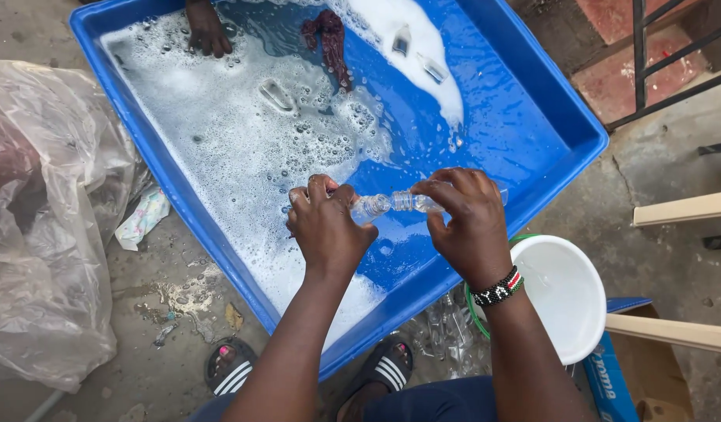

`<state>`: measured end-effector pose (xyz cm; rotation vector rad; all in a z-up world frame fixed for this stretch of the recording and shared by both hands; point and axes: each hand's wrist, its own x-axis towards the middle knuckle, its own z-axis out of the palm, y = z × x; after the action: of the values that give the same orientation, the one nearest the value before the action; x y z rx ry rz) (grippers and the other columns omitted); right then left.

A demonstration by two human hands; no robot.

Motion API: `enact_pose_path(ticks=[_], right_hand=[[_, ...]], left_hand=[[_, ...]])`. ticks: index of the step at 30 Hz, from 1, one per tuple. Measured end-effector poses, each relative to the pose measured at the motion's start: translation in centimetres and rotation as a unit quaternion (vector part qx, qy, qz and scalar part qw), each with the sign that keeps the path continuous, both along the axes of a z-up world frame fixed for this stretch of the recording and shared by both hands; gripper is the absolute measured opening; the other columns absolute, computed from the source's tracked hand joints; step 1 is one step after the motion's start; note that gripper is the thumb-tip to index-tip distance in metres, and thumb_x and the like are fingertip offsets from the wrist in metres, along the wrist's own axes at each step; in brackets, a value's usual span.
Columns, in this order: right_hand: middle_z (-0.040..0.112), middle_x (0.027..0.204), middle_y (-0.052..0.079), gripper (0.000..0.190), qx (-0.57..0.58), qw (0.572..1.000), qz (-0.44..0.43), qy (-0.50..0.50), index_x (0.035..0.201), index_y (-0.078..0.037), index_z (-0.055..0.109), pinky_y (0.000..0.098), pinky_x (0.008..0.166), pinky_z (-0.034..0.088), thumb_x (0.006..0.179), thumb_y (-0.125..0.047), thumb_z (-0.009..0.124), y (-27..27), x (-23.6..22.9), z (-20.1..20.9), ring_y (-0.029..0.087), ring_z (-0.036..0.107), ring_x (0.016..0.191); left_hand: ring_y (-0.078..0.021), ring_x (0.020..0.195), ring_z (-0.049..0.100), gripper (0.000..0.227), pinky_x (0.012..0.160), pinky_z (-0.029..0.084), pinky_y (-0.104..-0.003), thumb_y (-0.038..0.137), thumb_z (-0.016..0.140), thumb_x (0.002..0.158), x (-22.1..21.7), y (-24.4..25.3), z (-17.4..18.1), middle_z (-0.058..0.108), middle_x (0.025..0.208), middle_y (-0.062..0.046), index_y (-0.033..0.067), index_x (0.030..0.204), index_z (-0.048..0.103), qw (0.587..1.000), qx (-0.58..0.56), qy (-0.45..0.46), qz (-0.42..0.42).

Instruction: Wash and rinse small plastic bottles in a tub of soapy water using a cloth

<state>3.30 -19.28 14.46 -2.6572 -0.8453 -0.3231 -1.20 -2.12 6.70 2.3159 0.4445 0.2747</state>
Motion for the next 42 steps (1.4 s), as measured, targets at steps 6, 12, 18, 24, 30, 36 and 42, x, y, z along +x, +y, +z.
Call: enact_pose_path(ticks=[6, 12, 18, 24, 30, 36, 42], right_hand=[[0.071, 0.102, 0.007, 0.051, -0.038, 0.999, 0.007, -0.019, 0.105, -0.022, 0.079, 0.0578, 0.1, 0.048, 0.068, 0.013, 0.075, -0.6, 0.5, -0.3, 0.037, 0.064, 0.114], [0.072, 0.101, 0.006, 0.05, -0.073, 0.997, 0.01, -0.009, 0.103, -0.024, 0.08, 0.0557, 0.1, 0.048, 0.069, 0.012, 0.075, 0.0, 0.0, 0.2, 0.034, 0.065, 0.111], [0.071, 0.101, 0.006, 0.049, -0.083, 0.996, 0.016, -0.009, 0.102, -0.023, 0.081, 0.0562, 0.101, 0.048, 0.068, 0.011, 0.077, 0.0, 0.0, -0.3, 0.033, 0.064, 0.109], [0.071, 0.102, 0.006, 0.05, -0.09, 0.996, 0.009, 0.012, 0.104, -0.023, 0.081, 0.0551, 0.102, 0.047, 0.068, 0.011, 0.078, 0.2, 0.1, -0.3, 0.032, 0.064, 0.11], [0.071, 0.101, 0.005, 0.051, -0.07, 0.997, 0.011, 0.036, 0.106, -0.024, 0.081, 0.0559, 0.1, 0.048, 0.067, 0.009, 0.079, 0.0, 0.2, -0.2, 0.033, 0.064, 0.11], [0.071, 0.107, 0.0, 0.047, -0.028, 0.978, -0.149, 0.142, 0.107, -0.023, 0.072, 0.0539, 0.099, 0.049, 0.067, 0.002, 0.077, -7.5, 3.3, -3.2, 0.033, 0.067, 0.111], [0.07, 0.115, 0.01, 0.039, -0.159, 0.824, -0.504, 0.206, 0.115, -0.019, 0.062, 0.0536, 0.103, 0.047, 0.079, -0.026, 0.076, -27.0, 3.2, -14.6, 0.035, 0.067, 0.116]], left_hand=[[-0.0462, 0.117, 0.051, 0.037, 0.092, 0.048, -0.065, 0.014, 0.092, 0.058, -0.1, 0.0, -0.2, 0.054, 0.113, -0.013, 0.0074, 0.092, 0.077, 0.999, 0.021, 0.035, -0.022], [-0.0443, 0.115, 0.051, 0.036, 0.09, 0.048, -0.063, 0.014, 0.091, 0.058, -0.2, -0.2, -0.4, 0.053, 0.111, -0.012, 0.0096, 0.09, 0.077, 0.998, 0.033, 0.047, -0.029], [-0.0448, 0.115, 0.052, 0.034, 0.09, 0.049, -0.061, 0.011, 0.09, 0.061, -0.3, -0.5, 0.3, 0.053, 0.111, -0.012, 0.0082, 0.092, 0.077, 0.997, 0.04, 0.062, -0.038], [-0.0431, 0.115, 0.051, 0.036, 0.09, 0.048, -0.06, 0.012, 0.091, 0.059, -0.2, -0.5, -0.2, 0.053, 0.113, -0.013, 0.0095, 0.092, 0.078, 0.996, 0.03, 0.068, -0.042], [-0.0441, 0.113, 0.051, 0.037, 0.087, 0.048, -0.06, 0.013, 0.092, 0.057, -0.2, -0.6, -0.4, 0.053, 0.113, -0.013, 0.01, 0.09, 0.077, 0.997, 0.023, 0.055, -0.041], [-0.0497, 0.108, 0.052, 0.039, 0.083, 0.049, -0.068, 0.017, 0.094, 0.049, -0.3, 0.3, -1.4, 0.056, 0.106, -0.011, 0.0121, 0.083, 0.077, 0.999, -0.033, 0.011, -0.036], [-0.0434, 0.117, 0.05, 0.038, 0.084, 0.051, -0.067, 0.016, 0.092, 0.053, -0.7, 0.3, -1.6, 0.054, 0.11, -0.006, 0.0124, 0.088, 0.078, 0.997, -0.058, 0.033, -0.033]])
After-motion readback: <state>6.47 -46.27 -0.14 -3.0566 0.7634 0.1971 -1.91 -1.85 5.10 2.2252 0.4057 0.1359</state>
